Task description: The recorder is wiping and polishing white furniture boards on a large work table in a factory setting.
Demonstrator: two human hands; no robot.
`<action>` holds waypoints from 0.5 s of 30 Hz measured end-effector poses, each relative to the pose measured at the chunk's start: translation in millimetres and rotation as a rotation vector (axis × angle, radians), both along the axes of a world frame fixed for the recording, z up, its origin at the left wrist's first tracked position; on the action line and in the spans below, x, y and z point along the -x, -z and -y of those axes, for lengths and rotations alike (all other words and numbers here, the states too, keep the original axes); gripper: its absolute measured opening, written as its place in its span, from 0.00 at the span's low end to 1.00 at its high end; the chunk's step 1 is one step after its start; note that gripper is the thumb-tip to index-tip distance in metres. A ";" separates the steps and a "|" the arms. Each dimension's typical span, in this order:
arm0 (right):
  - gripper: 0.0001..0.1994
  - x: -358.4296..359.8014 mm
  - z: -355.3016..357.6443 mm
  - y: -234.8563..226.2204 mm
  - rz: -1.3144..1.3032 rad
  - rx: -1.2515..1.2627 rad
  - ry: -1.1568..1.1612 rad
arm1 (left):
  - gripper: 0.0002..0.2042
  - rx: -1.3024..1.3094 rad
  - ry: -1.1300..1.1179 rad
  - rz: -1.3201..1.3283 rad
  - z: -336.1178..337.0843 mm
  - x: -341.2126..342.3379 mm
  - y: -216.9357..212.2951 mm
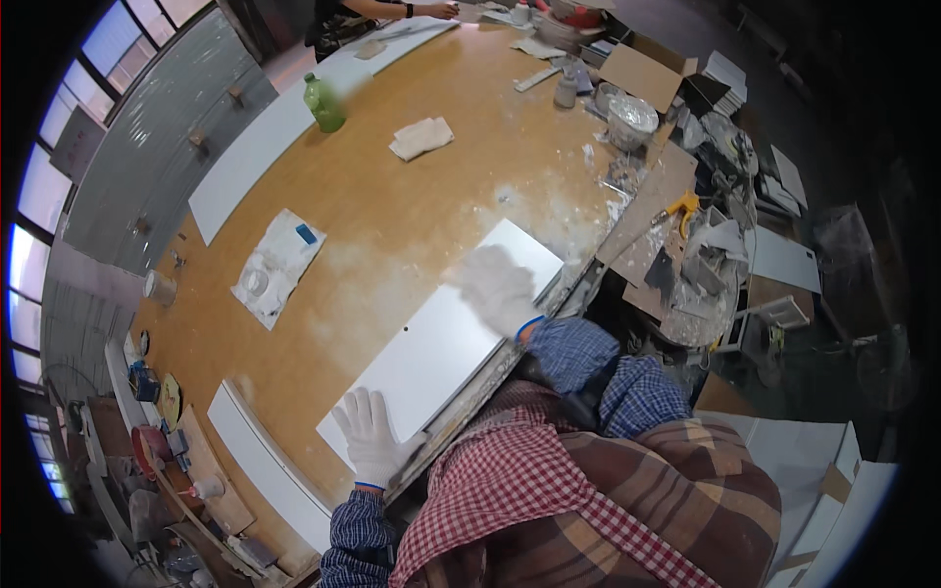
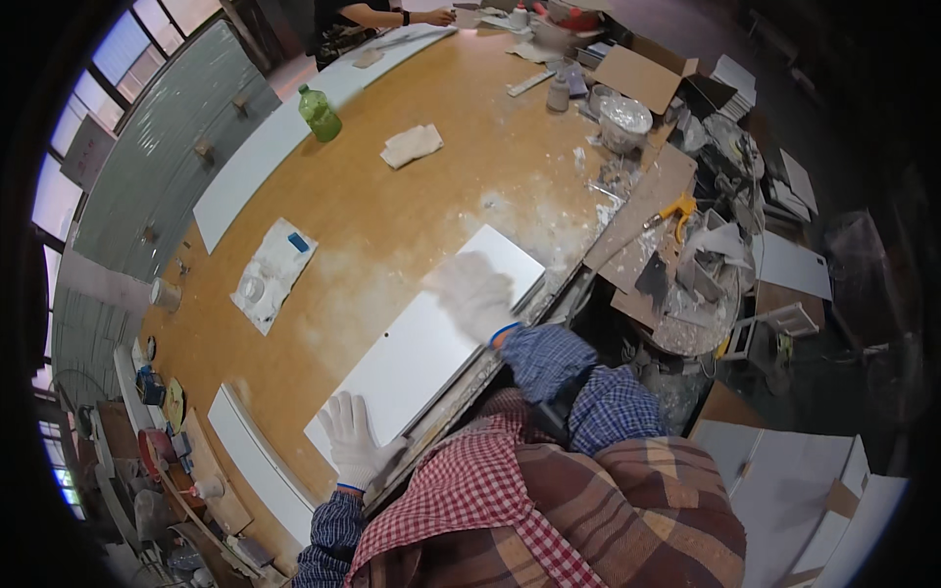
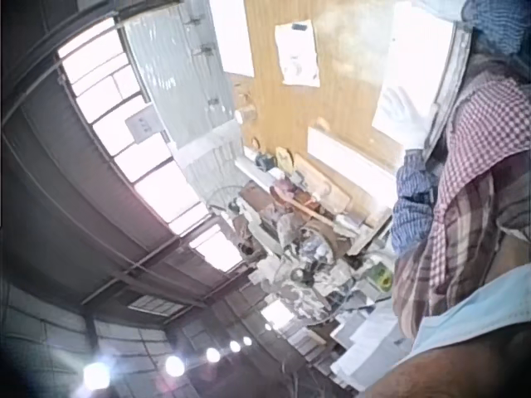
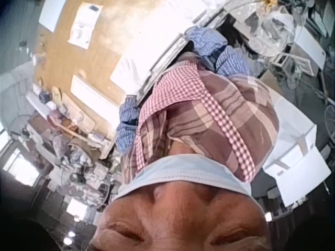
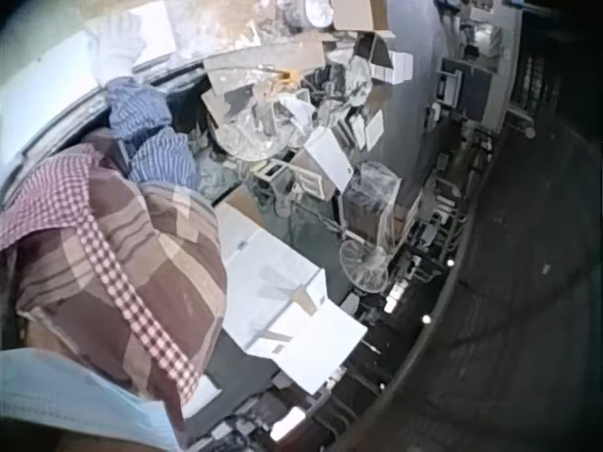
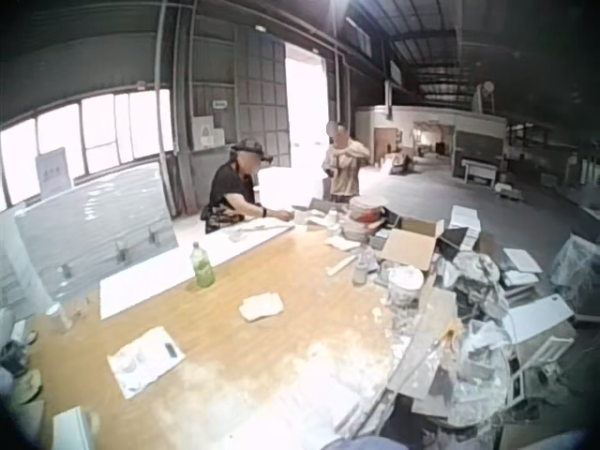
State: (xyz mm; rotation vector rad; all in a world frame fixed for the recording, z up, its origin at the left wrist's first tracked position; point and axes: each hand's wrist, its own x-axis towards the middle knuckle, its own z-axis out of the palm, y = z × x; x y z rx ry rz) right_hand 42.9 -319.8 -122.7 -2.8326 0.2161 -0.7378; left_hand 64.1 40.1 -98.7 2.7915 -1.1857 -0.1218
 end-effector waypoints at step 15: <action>0.17 12.4 15.0 1.4 0.049 0.048 0.138 | 0.58 -0.041 -0.051 -0.069 -3.1 6.8 -0.7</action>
